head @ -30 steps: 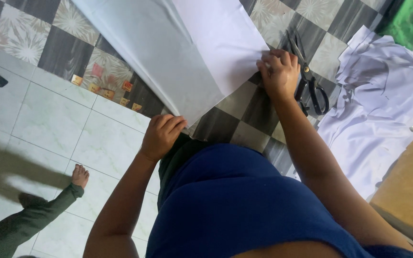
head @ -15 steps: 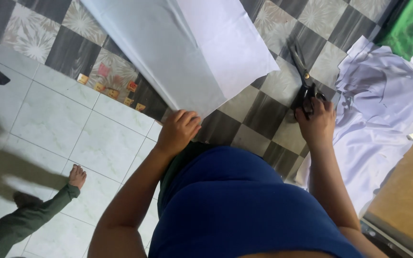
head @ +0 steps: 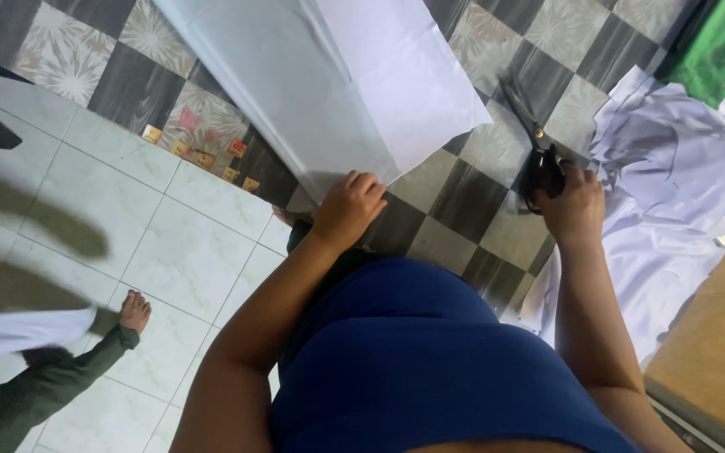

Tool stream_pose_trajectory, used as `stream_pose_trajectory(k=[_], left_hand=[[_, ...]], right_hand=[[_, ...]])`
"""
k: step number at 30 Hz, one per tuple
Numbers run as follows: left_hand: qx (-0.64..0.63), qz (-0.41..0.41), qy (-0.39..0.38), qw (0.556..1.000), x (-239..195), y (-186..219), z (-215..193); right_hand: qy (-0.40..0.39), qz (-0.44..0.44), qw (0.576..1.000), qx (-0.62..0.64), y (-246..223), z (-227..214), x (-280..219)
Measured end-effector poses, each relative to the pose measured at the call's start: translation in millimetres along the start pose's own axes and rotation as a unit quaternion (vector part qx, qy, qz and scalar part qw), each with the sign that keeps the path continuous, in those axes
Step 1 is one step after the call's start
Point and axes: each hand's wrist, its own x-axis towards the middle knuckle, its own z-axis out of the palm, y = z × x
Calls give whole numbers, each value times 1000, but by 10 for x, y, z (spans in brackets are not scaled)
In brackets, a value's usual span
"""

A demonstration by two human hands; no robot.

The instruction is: Cutting patterns out of white fabric using a pair of scissors on a cutting table

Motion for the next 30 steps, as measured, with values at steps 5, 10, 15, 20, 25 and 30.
stream_pose_trajectory(k=[5,10,15,20,25,30], left_hand=[[17,-18,3,1000,95,6,84],[34,-40,8,999,155,10,134],[55,-51,33,997,135,26,181],[60,-48,58,995,138,5,187],[49,-38,83,995,163,14,107],[52,-40,95,993,150,21,124]], right_hand=[[-94,36,995,-3,91,120,-28],[-216,104,955,174,13,-230,-17],[-361,121,835,397,-238,-781,-115],[-514,-71,711,476,-432,-1011,-237],[-571,-23,639,515,-393,-905,-226],[-571,-43,618,538,-502,-751,-160]])
